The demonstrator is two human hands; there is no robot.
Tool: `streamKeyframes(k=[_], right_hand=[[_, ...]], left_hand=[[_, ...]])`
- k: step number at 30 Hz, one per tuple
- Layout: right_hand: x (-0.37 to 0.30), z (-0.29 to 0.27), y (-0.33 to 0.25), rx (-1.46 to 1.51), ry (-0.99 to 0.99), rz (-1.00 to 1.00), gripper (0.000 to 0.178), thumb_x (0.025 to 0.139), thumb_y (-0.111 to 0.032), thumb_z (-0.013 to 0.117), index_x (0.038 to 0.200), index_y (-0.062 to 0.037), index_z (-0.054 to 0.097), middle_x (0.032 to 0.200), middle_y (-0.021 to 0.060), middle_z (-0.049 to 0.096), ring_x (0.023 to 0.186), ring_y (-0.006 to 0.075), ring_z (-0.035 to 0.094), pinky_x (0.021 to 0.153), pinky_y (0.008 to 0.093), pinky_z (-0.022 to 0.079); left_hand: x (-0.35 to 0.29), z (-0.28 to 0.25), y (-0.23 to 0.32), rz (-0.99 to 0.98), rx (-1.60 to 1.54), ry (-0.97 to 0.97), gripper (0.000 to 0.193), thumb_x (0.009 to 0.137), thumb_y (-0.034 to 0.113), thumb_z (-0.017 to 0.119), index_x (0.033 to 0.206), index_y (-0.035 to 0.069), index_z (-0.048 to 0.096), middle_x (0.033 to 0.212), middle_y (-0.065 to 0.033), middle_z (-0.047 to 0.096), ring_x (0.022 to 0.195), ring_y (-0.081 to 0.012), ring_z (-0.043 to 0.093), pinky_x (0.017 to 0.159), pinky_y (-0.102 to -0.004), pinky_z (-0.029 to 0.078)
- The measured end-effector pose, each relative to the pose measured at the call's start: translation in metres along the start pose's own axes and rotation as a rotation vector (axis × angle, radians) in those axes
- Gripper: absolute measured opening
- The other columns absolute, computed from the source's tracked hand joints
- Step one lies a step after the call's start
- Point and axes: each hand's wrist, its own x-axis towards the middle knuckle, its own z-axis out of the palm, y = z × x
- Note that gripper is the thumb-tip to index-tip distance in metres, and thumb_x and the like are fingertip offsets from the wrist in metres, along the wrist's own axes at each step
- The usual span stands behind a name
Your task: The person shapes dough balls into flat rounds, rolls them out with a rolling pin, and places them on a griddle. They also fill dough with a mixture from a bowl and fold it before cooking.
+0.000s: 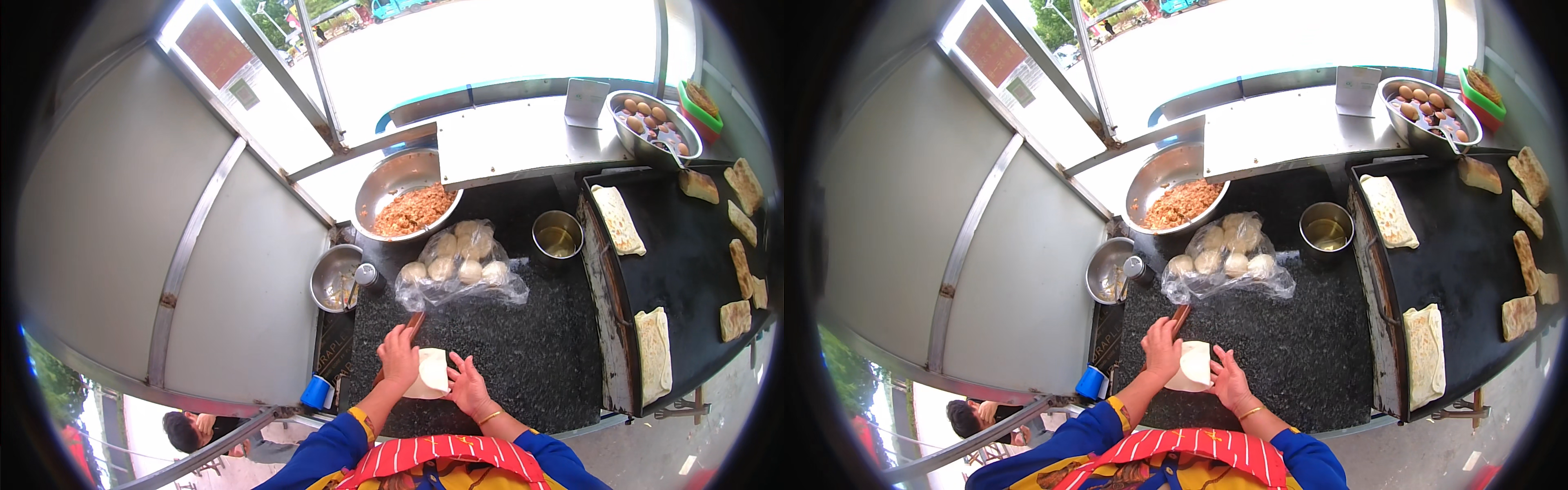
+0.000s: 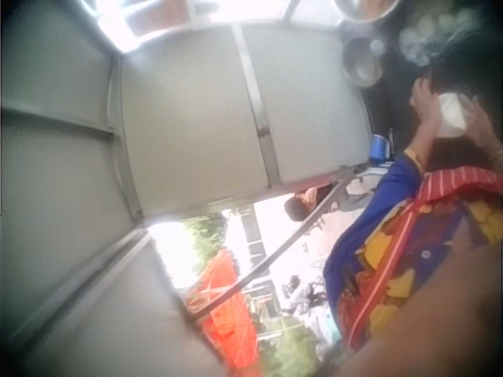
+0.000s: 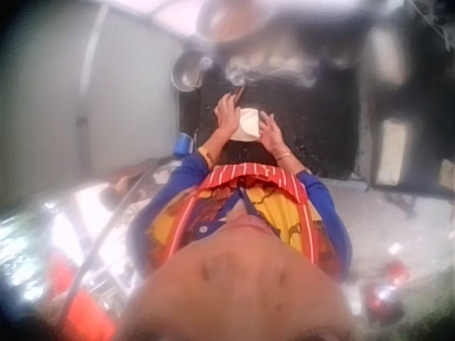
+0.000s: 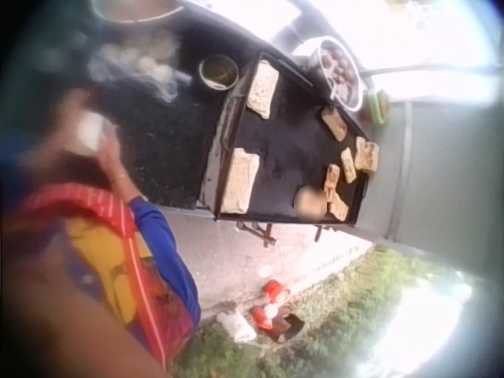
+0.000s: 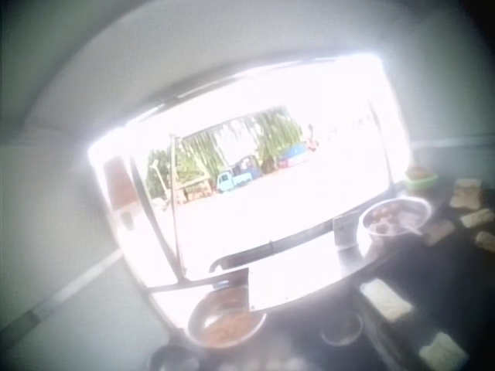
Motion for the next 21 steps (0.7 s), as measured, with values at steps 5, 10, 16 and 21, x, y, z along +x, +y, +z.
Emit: streamKeyframes(k=[5,10,16,21], right_hand=[[0.001,0.007,0.002,-0.213,0.033,-0.006,0.08,0.095,-0.045,0.059,0.156,-0.0173,0.014,0.147,0.0147,0.043,0.125,0.0314,0.053,0.092,0.0507,0.05],[0.02,0.006,0.028,-0.46,0.135,-0.361,0.083,0.08,0.001,0.075,0.149,-0.0015,0.029,0.143,0.0173,0.047,0.119,0.0244,0.058,0.098,0.0362,0.05],[-0.027,0.038,-0.01,-1.613,0.419,-0.695,0.053,0.078,-0.013,0.072,0.127,-0.008,0.053,0.13,0.0136,0.054,0.111,0.0343,0.058,0.092,0.0414,0.05],[-0.033,0.05,-0.003,-1.646,0.299,-0.561,0.026,0.078,-0.013,0.072,0.102,-0.0079,0.063,0.099,0.0078,0.063,0.099,0.0283,0.062,0.081,0.0395,0.052]], left_hand=[[-0.023,-0.003,-0.044,-0.307,0.061,-0.087,0.058,0.082,0.025,0.072,0.133,0.009,0.048,0.131,-0.0144,0.048,0.127,-0.033,0.043,0.101,-0.0507,0.035],[-0.001,-0.004,-0.071,0.011,0.12,-0.297,0.048,0.081,0.02,0.072,0.123,0.009,0.052,0.113,-0.0133,0.057,0.112,-0.0333,0.054,0.091,-0.0476,0.045],[0.048,-0.021,-0.077,-0.051,0.182,-0.019,0.041,0.082,0.013,0.071,0.121,0.011,0.056,0.118,-0.0073,0.058,0.116,-0.0278,0.054,0.094,-0.0463,0.039],[-0.003,-0.027,-0.087,-0.311,-0.113,-0.205,0.03,0.083,0.019,0.074,0.108,0.008,0.062,0.103,-0.0089,0.064,0.095,-0.0278,0.063,0.083,-0.0411,0.048]])
